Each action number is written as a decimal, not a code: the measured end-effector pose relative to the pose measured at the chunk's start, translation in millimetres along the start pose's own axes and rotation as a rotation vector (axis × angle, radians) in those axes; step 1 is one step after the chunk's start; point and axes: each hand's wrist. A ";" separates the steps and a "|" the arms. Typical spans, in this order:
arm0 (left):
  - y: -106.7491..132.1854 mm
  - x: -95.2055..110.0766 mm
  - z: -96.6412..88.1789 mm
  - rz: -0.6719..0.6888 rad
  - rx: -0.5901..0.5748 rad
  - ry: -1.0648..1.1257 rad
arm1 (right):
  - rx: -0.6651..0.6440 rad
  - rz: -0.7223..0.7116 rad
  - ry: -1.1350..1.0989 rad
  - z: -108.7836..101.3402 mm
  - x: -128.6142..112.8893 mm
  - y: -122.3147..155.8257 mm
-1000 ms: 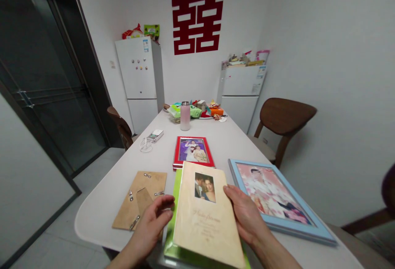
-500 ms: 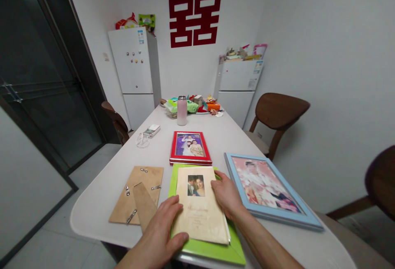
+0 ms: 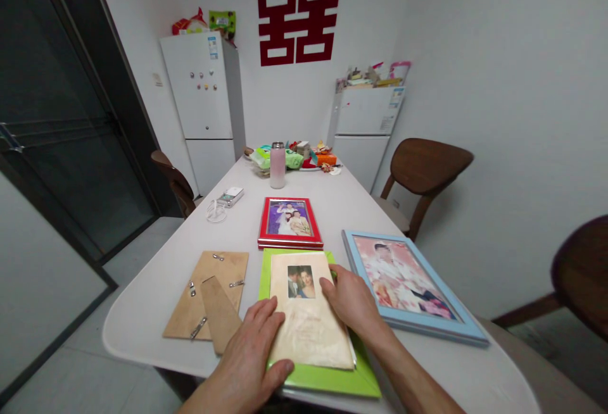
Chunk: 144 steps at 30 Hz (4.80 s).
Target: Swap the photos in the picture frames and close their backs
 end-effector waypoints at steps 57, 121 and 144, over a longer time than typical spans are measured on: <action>48.1 -120.1 -30.6 -0.189 0.311 -0.181 | -0.203 -0.491 -0.080 82.4 -134.9 57.5; -6.4 -36.1 25.2 0.283 0.210 -0.090 | 0.014 -0.478 0.268 3.9 18.2 27.6; -6.3 -30.8 20.2 0.269 0.212 0.082 | -0.149 -0.591 0.170 40.4 -60.3 18.6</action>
Point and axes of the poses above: each hand's wrist, its own y-axis away from the middle knuckle, its own z-axis out of the palm, x = y × z, and after that the axes turned 1 degree about -y, right-handed
